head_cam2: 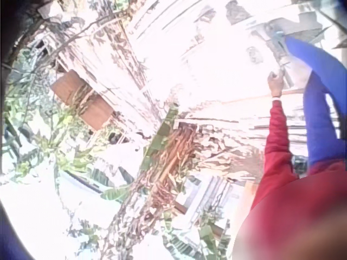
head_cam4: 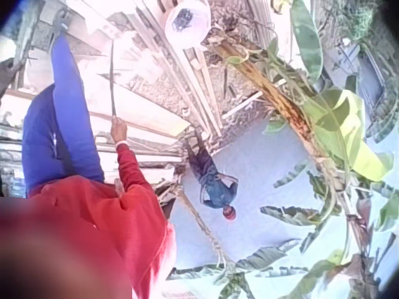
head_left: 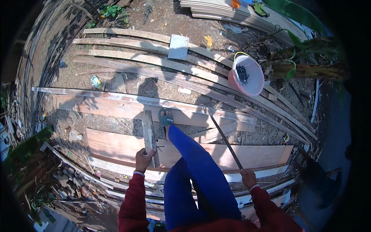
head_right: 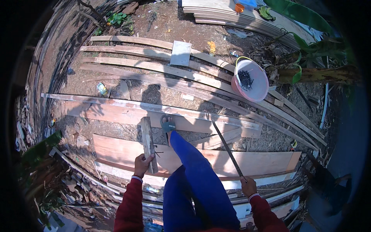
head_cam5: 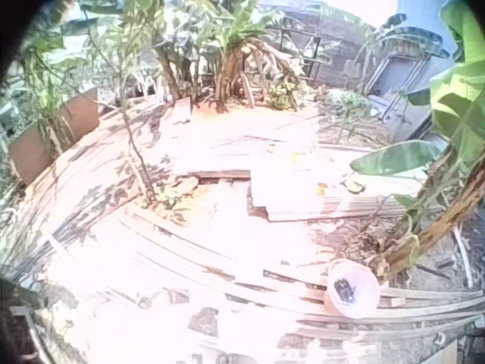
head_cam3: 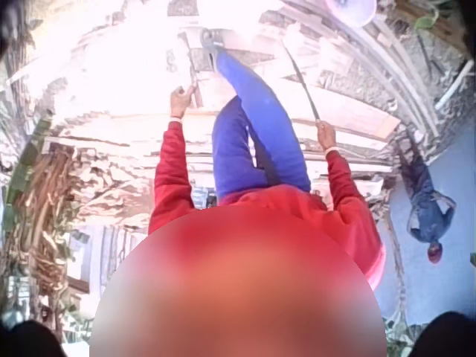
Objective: The person walks through an outdoor area and picks up a long metal rod. They place the rod on a wooden plank and use it to align or secure smaller wooden pieces. The person continues to adjust the rod and wood pieces, working on assembling a wooden structure.
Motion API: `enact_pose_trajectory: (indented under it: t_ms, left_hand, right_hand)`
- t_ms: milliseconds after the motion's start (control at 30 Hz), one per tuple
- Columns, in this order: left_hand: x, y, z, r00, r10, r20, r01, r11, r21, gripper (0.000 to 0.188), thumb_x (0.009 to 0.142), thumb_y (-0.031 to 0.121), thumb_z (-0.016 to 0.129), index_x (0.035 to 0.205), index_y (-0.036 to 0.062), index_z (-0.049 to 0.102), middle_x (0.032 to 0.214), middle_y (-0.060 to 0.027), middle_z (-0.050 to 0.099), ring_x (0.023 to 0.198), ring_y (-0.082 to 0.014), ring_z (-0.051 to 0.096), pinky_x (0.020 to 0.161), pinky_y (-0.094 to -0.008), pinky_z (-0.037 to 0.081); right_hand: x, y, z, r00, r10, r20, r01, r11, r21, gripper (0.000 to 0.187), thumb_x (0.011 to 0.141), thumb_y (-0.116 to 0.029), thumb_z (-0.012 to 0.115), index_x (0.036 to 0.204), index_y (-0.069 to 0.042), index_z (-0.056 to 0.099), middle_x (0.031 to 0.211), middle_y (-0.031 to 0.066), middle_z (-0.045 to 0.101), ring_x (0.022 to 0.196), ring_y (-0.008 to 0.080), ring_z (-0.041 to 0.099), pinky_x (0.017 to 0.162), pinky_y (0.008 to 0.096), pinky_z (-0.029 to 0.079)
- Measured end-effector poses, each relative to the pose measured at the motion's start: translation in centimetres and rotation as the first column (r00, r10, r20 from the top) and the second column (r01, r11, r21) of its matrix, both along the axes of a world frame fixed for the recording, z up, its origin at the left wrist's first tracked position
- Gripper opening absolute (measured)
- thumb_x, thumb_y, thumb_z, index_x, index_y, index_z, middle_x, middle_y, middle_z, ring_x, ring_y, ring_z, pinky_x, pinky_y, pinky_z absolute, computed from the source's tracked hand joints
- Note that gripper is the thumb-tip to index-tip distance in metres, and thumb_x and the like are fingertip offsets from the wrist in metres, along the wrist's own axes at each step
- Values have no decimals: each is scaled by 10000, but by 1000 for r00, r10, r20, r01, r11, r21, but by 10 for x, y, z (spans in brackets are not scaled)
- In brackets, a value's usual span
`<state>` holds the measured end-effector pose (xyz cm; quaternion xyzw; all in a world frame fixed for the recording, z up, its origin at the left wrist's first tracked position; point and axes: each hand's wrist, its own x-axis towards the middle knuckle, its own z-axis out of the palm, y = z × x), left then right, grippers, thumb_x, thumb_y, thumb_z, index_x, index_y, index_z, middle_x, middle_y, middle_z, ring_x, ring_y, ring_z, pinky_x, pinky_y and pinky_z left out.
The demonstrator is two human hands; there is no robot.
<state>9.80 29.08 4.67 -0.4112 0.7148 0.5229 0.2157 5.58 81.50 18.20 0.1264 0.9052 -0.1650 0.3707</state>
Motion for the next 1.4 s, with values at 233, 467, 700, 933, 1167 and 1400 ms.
enact_pose_trajectory:
  t_ms: [233, 467, 700, 933, 1167, 1400]
  left_hand:
    - [25, 112, -40, 925, -287, 249, 351, 897, -270, 691, 718, 636, 750, 968, -1, 654, 909, -186, 709, 839, -347, 700, 728, -440, 549]
    - [-39, 186, -132, 872, -279, 403, 419, 851, -318, 700, 736, 597, 748, 1102, 17, 609, 915, -171, 710, 875, -320, 703, 766, -426, 555]
    - [-82, 233, -203, 861, -253, 442, 447, 791, -418, 605, 760, 518, 764, 1093, 42, 596, 1031, -154, 671, 899, -318, 697, 758, -423, 562]
    - [-97, 244, -228, 870, -167, 463, 360, 859, -365, 623, 776, 514, 754, 1154, 54, 572, 1109, -130, 633, 951, -311, 692, 785, -411, 566]
    - [-90, 223, -253, 914, -160, 374, 308, 873, -378, 636, 772, 508, 753, 1167, 46, 566, 1098, -150, 633, 908, -331, 693, 765, -431, 562]
    - [-80, 199, -262, 933, -187, 308, 310, 854, -418, 613, 736, 489, 788, 1104, 47, 577, 1030, -105, 627, 888, -286, 700, 739, -389, 577]
  right_hand:
    - [-80, 51, 56, 966, 242, 88, -250, 965, 80, 300, 936, -291, 581, 866, -12, 667, 730, 230, 628, 700, 430, 610, 639, 486, 455]
    - [-142, 50, 21, 923, 354, 152, -352, 935, -41, 264, 956, -241, 565, 905, 7, 640, 640, 193, 578, 561, 319, 564, 566, 424, 417]
    - [-231, 38, -51, 816, 578, -8, -569, 800, -189, 196, 961, -169, 575, 924, 17, 627, 593, 206, 564, 532, 387, 581, 508, 445, 405]
    - [-282, -19, -83, 675, 738, 10, -732, 671, -117, 196, 960, -180, 580, 961, 7, 639, 651, 237, 606, 611, 428, 611, 526, 493, 421]
    - [-290, -94, -77, 561, 826, 53, -828, 559, 48, 213, 955, -213, 584, 969, -8, 641, 661, 231, 620, 635, 439, 621, 554, 514, 451]
    - [-286, -139, -61, 607, 774, 180, -794, 602, 90, 271, 948, -215, 592, 1051, 28, 654, 731, 257, 646, 690, 430, 648, 581, 486, 478]
